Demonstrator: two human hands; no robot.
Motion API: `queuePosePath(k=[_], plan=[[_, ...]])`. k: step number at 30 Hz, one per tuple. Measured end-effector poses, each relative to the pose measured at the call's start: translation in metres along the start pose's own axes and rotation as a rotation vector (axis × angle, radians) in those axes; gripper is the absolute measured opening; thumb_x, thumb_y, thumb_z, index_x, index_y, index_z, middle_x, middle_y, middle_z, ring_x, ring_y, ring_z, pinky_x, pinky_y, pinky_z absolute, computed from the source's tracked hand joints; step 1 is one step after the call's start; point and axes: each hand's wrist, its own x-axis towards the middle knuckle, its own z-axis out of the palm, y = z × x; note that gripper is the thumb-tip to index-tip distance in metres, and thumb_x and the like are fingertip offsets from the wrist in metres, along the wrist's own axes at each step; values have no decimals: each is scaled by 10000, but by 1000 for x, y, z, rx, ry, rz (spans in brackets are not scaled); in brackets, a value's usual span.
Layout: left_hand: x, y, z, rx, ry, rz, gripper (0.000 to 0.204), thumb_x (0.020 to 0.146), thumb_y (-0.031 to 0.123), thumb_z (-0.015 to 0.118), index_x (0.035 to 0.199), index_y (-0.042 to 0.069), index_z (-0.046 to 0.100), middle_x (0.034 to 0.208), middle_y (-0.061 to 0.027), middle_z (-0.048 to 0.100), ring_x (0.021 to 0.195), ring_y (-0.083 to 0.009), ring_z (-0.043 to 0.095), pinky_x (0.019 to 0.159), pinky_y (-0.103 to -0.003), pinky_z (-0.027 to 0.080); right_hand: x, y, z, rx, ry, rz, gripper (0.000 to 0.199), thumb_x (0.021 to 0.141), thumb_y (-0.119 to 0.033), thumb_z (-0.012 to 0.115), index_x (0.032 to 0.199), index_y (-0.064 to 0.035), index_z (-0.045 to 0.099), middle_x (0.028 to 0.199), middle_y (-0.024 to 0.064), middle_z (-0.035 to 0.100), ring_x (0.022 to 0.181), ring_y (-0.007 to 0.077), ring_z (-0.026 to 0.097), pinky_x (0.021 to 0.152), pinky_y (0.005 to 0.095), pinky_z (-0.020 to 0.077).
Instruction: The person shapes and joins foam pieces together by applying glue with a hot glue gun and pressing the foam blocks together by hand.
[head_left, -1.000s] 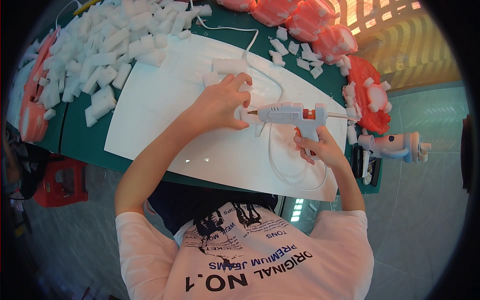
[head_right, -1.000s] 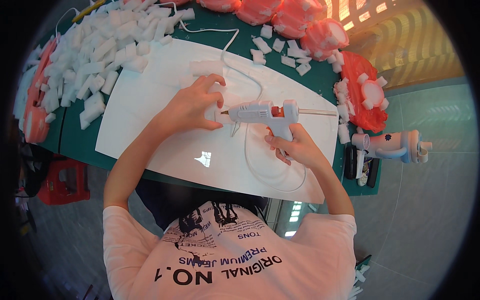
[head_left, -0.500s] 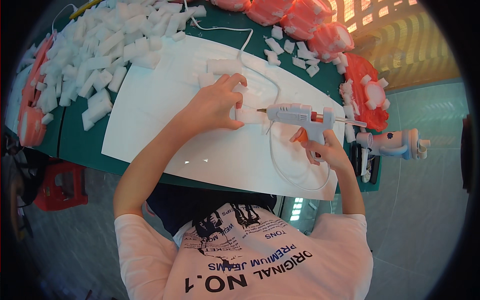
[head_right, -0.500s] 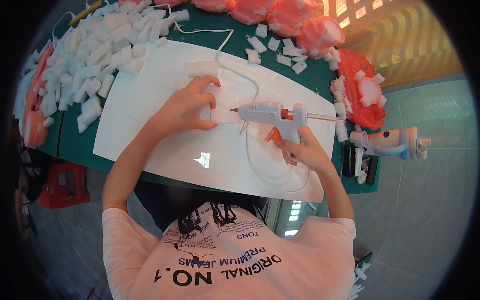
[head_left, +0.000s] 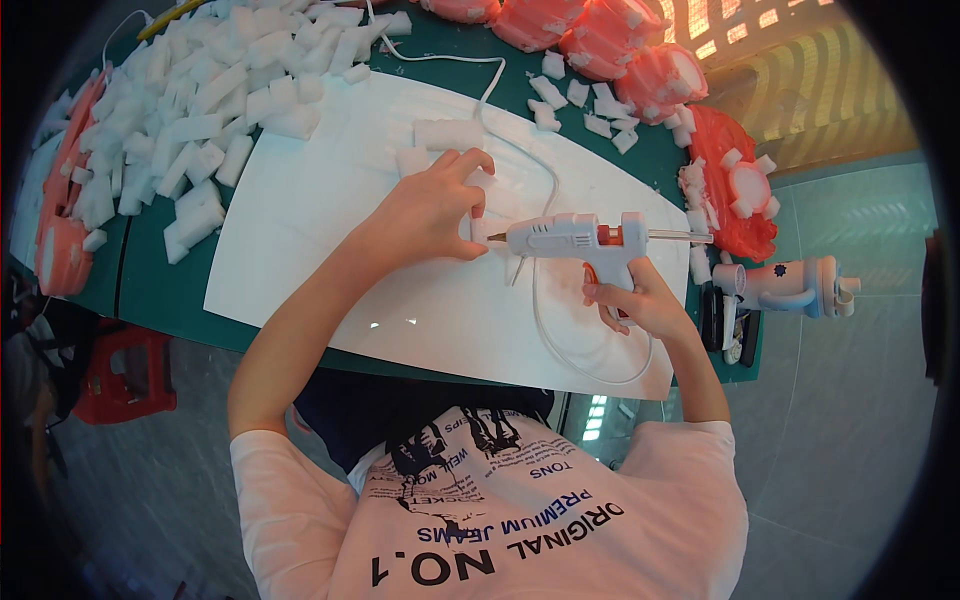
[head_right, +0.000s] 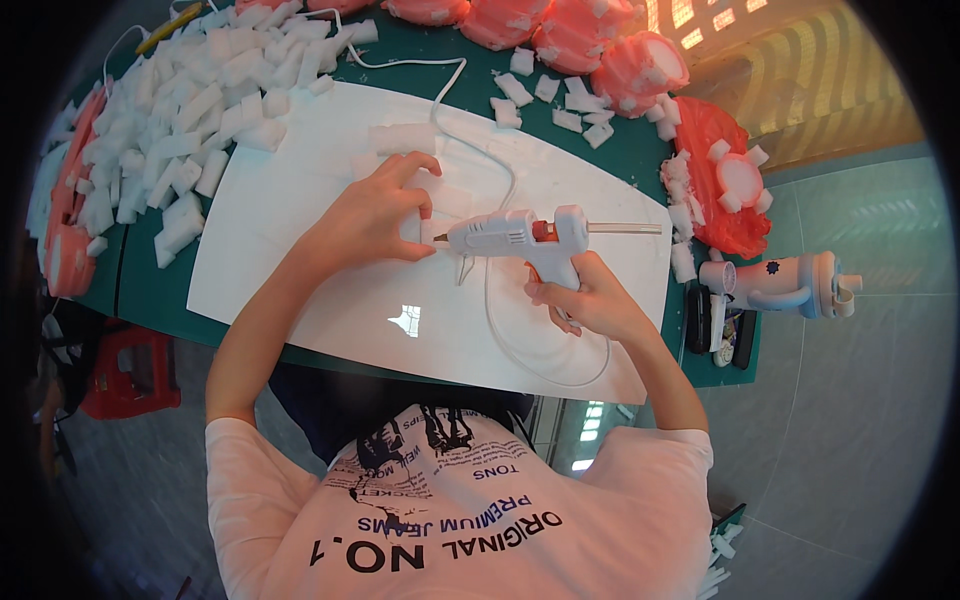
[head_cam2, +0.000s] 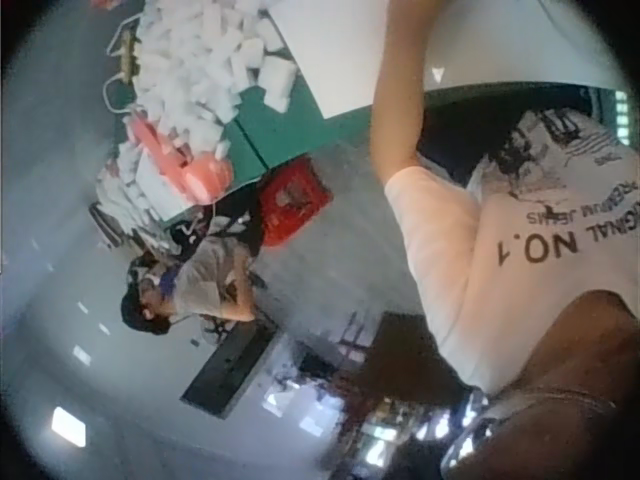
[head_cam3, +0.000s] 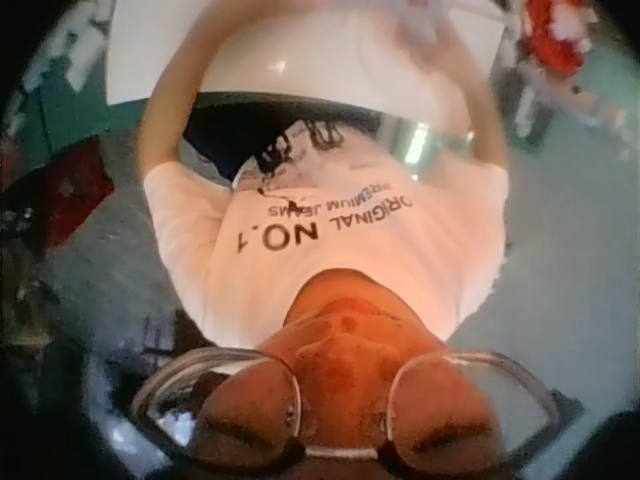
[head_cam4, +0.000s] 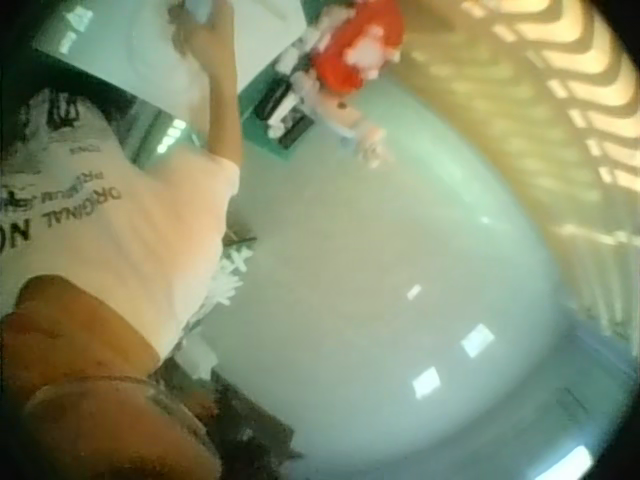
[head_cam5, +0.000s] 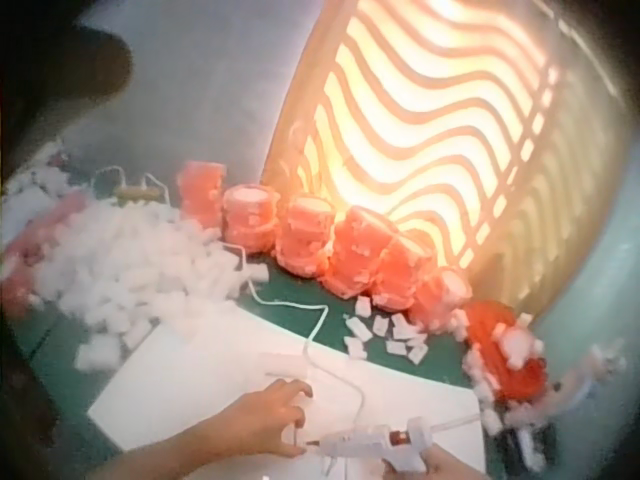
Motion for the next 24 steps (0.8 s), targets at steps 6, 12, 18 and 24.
queuePosePath(k=[6,12,18,24], plan=[[0,1,-1,23,-7,-12,259,596,157,766,682,46,548,1188,-54,461,1090,-237,471,800,-326,477,-5,3,-6,5,51,40,166,787,-43,596,910,12,499,699,89,533,378,99,440,319,234,292],[0,0,0,17,6,5,260,595,156,767,680,46,547,1187,-57,464,1083,-241,474,804,-327,477,-13,8,-13,-1,97,58,185,787,-48,600,924,24,499,697,90,530,367,99,427,328,231,291],[0,-1,1,18,15,11,262,591,153,768,678,45,545,1186,-57,465,1074,-243,472,814,-326,472,-18,3,-11,-13,103,5,196,768,-16,575,950,9,504,700,55,518,416,93,457,367,233,336],[1,0,2,27,-9,-1,258,591,143,766,678,45,544,1184,-58,463,1079,-246,466,817,-328,470,-8,-4,-8,-15,1,-27,158,756,6,555,911,-8,527,682,45,520,425,89,450,380,230,336]])
